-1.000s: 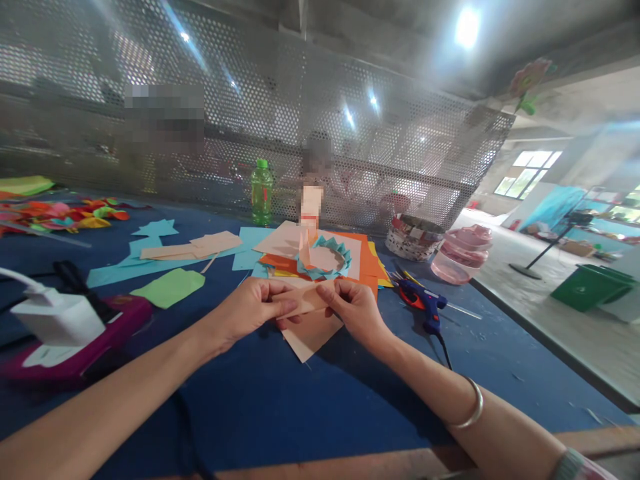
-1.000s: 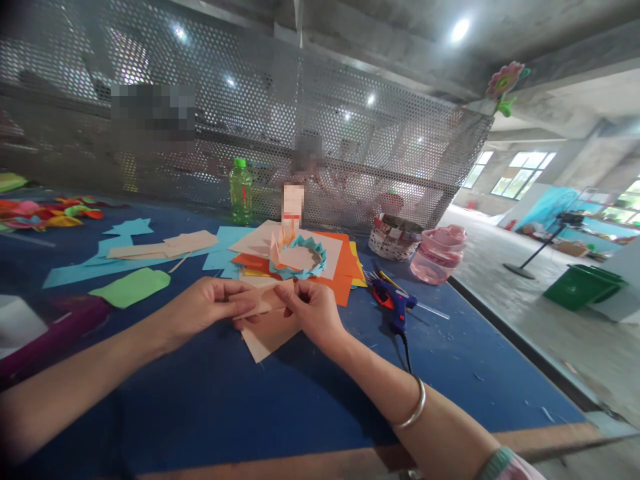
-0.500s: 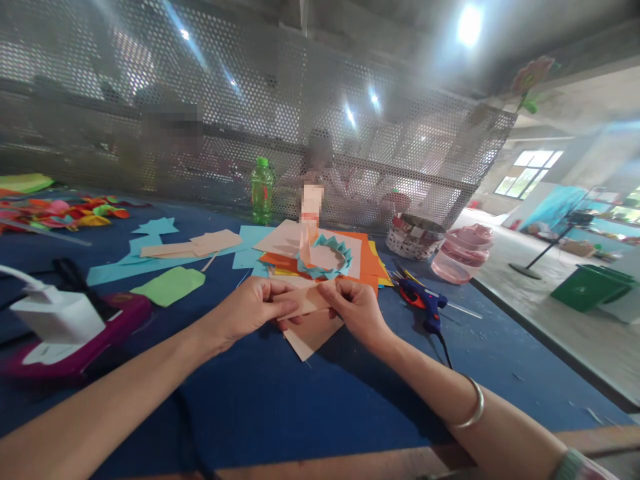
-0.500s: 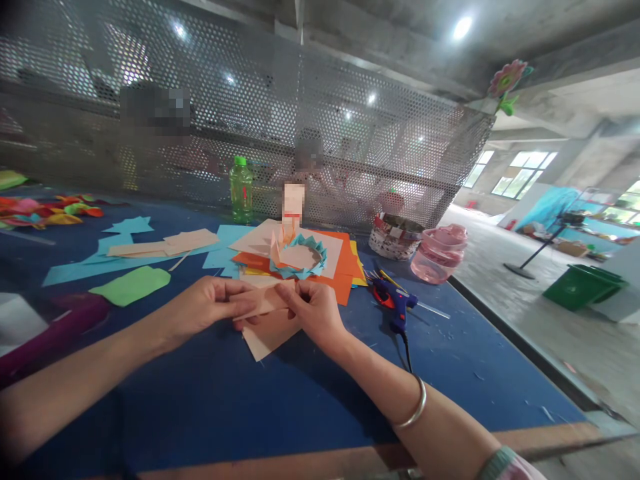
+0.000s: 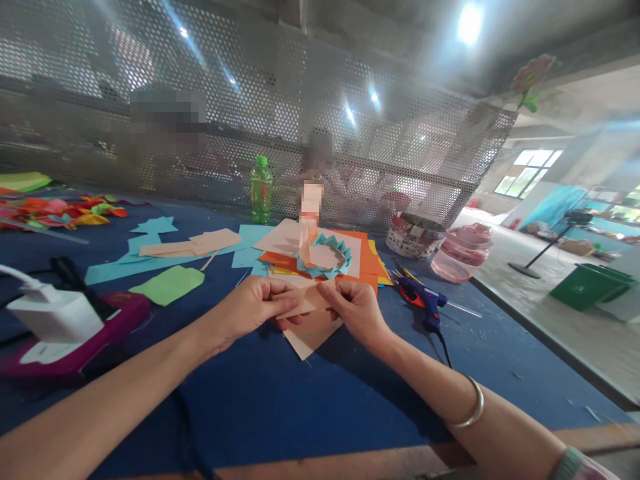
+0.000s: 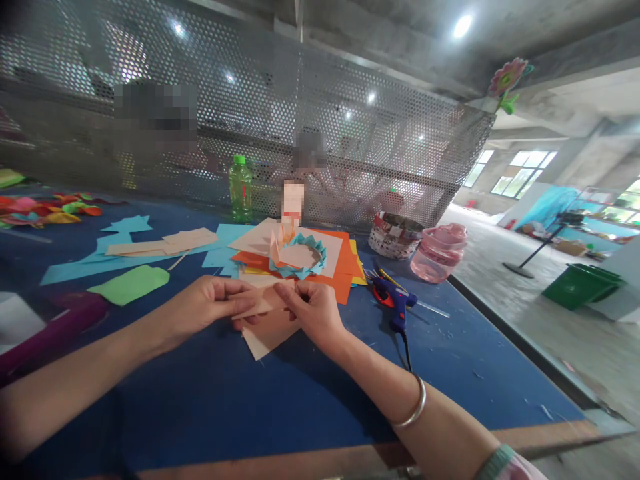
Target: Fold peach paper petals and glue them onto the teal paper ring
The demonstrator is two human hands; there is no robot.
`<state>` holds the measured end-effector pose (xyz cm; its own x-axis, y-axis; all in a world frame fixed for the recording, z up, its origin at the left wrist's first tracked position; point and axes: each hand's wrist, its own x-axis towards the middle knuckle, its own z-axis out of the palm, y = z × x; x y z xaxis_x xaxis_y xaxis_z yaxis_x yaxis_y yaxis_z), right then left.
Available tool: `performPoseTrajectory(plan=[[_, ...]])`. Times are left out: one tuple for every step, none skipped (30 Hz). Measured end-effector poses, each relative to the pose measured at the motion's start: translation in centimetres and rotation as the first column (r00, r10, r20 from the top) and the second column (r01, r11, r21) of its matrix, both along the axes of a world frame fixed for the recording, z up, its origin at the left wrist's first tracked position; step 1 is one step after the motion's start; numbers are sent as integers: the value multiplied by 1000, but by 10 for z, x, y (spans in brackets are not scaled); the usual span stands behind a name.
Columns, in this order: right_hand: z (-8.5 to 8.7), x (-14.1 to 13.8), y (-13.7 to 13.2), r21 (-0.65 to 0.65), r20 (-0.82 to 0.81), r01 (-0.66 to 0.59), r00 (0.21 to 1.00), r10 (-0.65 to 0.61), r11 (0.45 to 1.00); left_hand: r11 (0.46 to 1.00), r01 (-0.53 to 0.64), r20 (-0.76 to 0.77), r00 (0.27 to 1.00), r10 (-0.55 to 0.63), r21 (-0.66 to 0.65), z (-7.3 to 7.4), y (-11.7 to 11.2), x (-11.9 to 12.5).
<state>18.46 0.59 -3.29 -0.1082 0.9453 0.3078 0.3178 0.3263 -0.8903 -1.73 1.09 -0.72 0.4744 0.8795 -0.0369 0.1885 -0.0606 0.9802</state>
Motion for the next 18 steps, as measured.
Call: performPoseTrajectory(plan=[[0, 0, 0, -5, -5, 0, 1000, 0, 1000, 1000, -3, -2, 1000, 3, -1, 0, 0, 0], [0, 0, 0, -9, -10, -1, 1000, 1, 1000, 1000, -5, -3, 1000, 5, -6, 0, 0, 0], [-1, 0, 0, -13, -12, -1, 1000, 1, 1000, 1000, -5, 0, 1000, 5, -11, 1, -1, 0], [-1, 0, 0, -16, -13, -1, 1000, 1, 1000, 1000, -3, 4, 1000, 3, -15, 1, -1, 1], [-1, 0, 0, -19, -12, -1, 1000, 1, 1000, 1000, 0, 8, 1000, 0, -18, 1, -1, 1], [-1, 0, 0, -20, -12, -2, 1000, 1, 1000, 1000, 2, 11, 1000, -2, -20, 2, -1, 1], [-1, 0, 0, -21, -12, -2, 1000, 2, 1000, 1000, 1, 11, 1000, -1, -20, 2, -2, 2], [-1, 0, 0, -22, -14, -3, 1000, 3, 1000, 1000, -1, 11, 1000, 1, -19, 3, -2, 2], [-1, 0, 0, -24, -17, -6, 1000, 5, 1000, 1000, -6, 12, 1000, 7, -15, 4, -2, 2], [-1, 0, 0, -27, -22, -8, 1000, 8, 1000, 1000, -12, 13, 1000, 12, -10, 4, -3, 2], [-1, 0, 0, -29, -25, -11, 1000, 11, 1000, 1000, -19, 15, 1000, 19, -10, 5, -3, 3], [0, 0, 0, -26, -27, -14, 1000, 14, 1000, 1000, -27, 17, 999, 27, -14, 5, -3, 3], [1, -1, 0, -23, -28, -19, 999, 18, 1000, 999, -37, 20, 999, 37, -21, 6, -3, 3], [1, -1, -1, -24, -30, -28, 999, 27, 999, 999, -44, 21, 999, 45, -32, 6, -3, 3], [2, -2, -1, -32, -40, -44, 998, 42, 999, 998, -46, 21, 999, 47, -41, 6, -3, 3], [2, -2, -2, -54, -58, -73, 996, 70, 996, 998, -42, 22, 999, 43, -45, 6, -3, 3], [2, -3, -3, -86, -89, -118, 990, 110, 989, 999, -35, 24, 999, 36, -41, 6, -3, 3], [2, -4, -4, -123, -132, -170, 979, 154, 978, 999, -26, 24, 999, 27, -33, 7, -3, 3]])
